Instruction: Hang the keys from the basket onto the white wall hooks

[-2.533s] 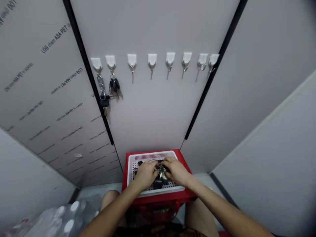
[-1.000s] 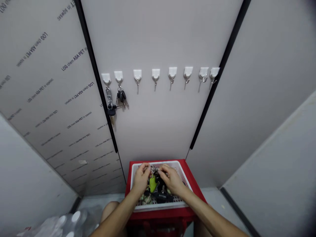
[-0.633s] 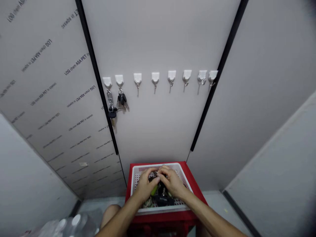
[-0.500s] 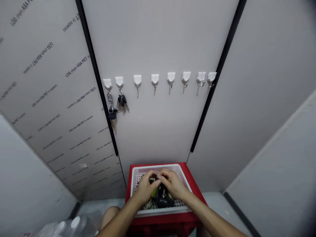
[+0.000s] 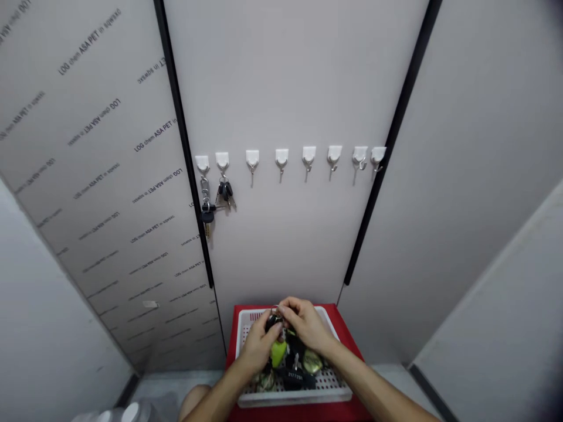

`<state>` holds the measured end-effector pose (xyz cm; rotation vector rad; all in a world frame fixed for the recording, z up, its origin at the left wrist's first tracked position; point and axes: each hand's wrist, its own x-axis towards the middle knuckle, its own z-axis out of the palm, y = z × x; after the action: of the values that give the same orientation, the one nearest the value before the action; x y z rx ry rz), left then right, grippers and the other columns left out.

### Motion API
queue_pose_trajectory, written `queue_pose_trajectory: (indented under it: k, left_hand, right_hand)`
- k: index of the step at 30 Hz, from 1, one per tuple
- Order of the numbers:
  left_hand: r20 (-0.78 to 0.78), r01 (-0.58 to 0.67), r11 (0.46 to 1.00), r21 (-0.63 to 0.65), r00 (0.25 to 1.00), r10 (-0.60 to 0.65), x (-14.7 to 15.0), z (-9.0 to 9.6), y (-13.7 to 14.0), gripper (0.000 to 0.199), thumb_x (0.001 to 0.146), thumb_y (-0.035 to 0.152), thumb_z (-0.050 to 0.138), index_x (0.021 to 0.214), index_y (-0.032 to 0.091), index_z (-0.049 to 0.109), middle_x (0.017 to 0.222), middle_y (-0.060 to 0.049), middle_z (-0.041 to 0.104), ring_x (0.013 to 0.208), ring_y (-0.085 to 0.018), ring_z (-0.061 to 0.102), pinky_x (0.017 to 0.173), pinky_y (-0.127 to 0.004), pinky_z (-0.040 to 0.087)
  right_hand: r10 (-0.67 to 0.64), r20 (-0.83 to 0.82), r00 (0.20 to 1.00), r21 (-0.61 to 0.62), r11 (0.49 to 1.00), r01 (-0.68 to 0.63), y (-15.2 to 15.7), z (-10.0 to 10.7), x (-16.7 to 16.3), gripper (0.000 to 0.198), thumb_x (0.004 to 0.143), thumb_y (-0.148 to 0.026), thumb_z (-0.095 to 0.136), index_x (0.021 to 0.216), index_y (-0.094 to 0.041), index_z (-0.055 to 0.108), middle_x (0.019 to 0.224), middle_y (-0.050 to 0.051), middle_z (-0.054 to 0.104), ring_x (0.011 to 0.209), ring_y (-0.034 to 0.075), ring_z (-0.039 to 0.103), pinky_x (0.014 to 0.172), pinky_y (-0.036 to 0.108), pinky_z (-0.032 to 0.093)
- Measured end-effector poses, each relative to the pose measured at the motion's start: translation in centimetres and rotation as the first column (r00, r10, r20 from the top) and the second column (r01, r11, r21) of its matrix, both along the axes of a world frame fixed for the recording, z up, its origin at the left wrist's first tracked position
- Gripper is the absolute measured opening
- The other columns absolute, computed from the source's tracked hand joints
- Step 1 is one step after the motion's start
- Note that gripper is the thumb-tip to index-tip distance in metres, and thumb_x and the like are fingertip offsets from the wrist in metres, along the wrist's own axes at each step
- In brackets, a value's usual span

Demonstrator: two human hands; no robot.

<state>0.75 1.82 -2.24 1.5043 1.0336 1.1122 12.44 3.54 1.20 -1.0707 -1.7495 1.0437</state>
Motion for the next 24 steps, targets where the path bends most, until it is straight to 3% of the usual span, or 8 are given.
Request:
queue_pose_trajectory:
  k: [7,10,13,18,21,24]
  left_hand:
    - [0.123,-0.131,0.991,0.020,0.984,0.127,-2.0,2.5,1.3,0.022,0.067,0.029,0.042,0.083,0.014,0.043,0.065,0.002,0.048,0.052,-0.007,0.042,0.051,-0.019,0.036]
    - [0.135,-0.161,0.985,0.067,0.979,0.151,-3.1,6.1,2.5,0.019,0.066,0.029,0.043,0.078,0.014,0.044,0.060,0.003,0.047,0.046,-0.005,0.042,0.047,-0.018,0.035]
    - [0.112,-0.185,0.974,0.128,0.979,0.172,-3.9,11.4,4.3,0.016,0.065,0.026,0.045,0.075,0.014,0.045,0.059,0.003,0.048,0.044,-0.004,0.043,0.043,-0.016,0.033]
    - [0.160,-0.260,0.930,0.259,0.961,0.224,-4.3,19.1,7.0,0.011,0.067,0.021,0.044,0.072,0.013,0.047,0.059,0.002,0.048,0.042,-0.003,0.044,0.038,-0.014,0.031]
    - [0.196,-0.309,0.903,0.299,0.946,0.258,-4.2,21.7,8.1,0.012,0.069,0.021,0.041,0.074,0.012,0.047,0.059,0.002,0.048,0.040,-0.002,0.043,0.037,-0.013,0.031]
    - [0.196,-0.364,0.883,0.296,0.928,0.316,-4.1,22.7,9.1,0.014,0.070,0.023,0.042,0.076,0.012,0.047,0.057,0.002,0.048,0.038,-0.002,0.043,0.036,-0.013,0.030]
  right_hand:
    - [0.001,-0.066,0.998,0.058,0.998,0.003,1.9,2.8,-2.4,0.019,0.068,-0.029,0.040,0.061,-0.014,0.048,0.047,-0.003,0.047,0.046,0.007,0.044,0.048,0.019,0.037]
    - [0.016,-0.128,0.992,0.132,0.991,0.001,3.4,6.2,-3.6,0.015,0.067,-0.027,0.042,0.061,-0.014,0.047,0.045,-0.004,0.048,0.044,0.006,0.045,0.048,0.019,0.038]
    - [-0.008,-0.249,0.968,0.228,0.971,0.066,5.3,10.7,-4.6,0.009,0.062,-0.022,0.046,0.063,-0.014,0.046,0.047,-0.005,0.047,0.042,0.005,0.046,0.046,0.019,0.040]
    - [-0.052,-0.377,0.925,0.381,0.901,0.206,7.7,17.7,-5.8,0.009,0.061,-0.018,0.046,0.068,-0.013,0.047,0.054,-0.006,0.048,0.044,0.004,0.049,0.050,0.020,0.043]
    - [-0.083,-0.347,0.934,0.491,0.833,0.256,8.5,20.5,-6.5,0.010,0.063,-0.017,0.043,0.069,-0.012,0.048,0.056,-0.004,0.048,0.047,0.005,0.050,0.053,0.023,0.043]
    - [-0.173,-0.313,0.934,0.512,0.798,0.319,9.4,21.6,-7.2,0.010,0.063,-0.012,0.041,0.068,-0.011,0.049,0.056,-0.003,0.049,0.046,0.006,0.050,0.053,0.026,0.043]
